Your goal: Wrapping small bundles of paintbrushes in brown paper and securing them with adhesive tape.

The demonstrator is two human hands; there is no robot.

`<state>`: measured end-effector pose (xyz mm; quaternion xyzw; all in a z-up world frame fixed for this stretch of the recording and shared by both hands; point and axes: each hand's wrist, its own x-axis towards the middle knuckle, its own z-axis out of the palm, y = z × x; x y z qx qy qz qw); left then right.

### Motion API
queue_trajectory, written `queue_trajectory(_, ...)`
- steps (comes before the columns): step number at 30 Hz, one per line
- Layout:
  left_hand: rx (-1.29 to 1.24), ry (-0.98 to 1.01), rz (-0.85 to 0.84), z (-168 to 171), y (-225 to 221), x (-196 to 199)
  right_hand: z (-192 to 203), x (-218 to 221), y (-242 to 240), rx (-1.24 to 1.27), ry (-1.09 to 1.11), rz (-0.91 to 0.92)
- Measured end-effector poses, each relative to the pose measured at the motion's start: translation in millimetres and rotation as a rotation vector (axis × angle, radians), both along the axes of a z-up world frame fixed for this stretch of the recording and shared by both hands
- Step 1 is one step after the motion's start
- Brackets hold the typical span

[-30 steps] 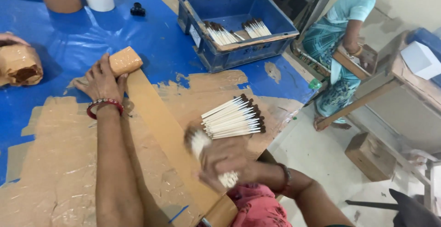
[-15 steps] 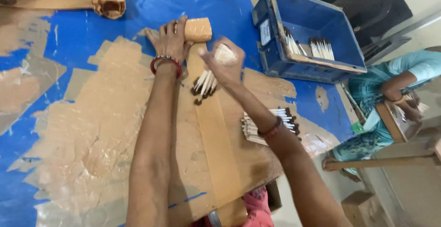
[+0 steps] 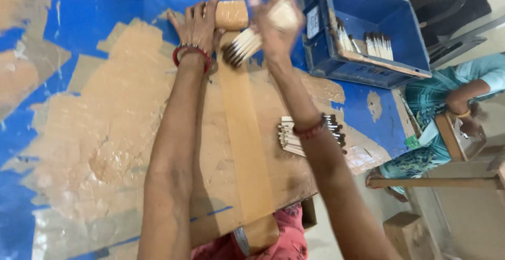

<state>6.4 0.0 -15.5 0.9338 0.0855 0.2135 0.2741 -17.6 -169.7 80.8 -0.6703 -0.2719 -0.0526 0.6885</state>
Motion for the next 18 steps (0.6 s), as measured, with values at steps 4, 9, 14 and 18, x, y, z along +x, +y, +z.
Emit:
queue_trajectory(4, 0.092, -0.076, 0.0, -13.3, 1.7, 2.3, -77.6, -102.9, -90.1, -0.22, -0.164, -0.202)
queue_trajectory(9, 0.143, -0.139, -0.026, -10.8, 5.3, -3.8, -31.7, -240.8, -183.6, -0.487, -0.149, 0.412)
queue_trajectory(14, 0.227, -0.174, 0.081, -35.0, 8.0, 3.6, -34.4, -286.8, -201.9, -0.32, -0.047, 0.303)
queue_trajectory(18, 0.082, 0.019, 0.045, -20.3, 3.2, -0.7, -43.5, -345.9, -205.8, 0.046, -0.158, 0.523)
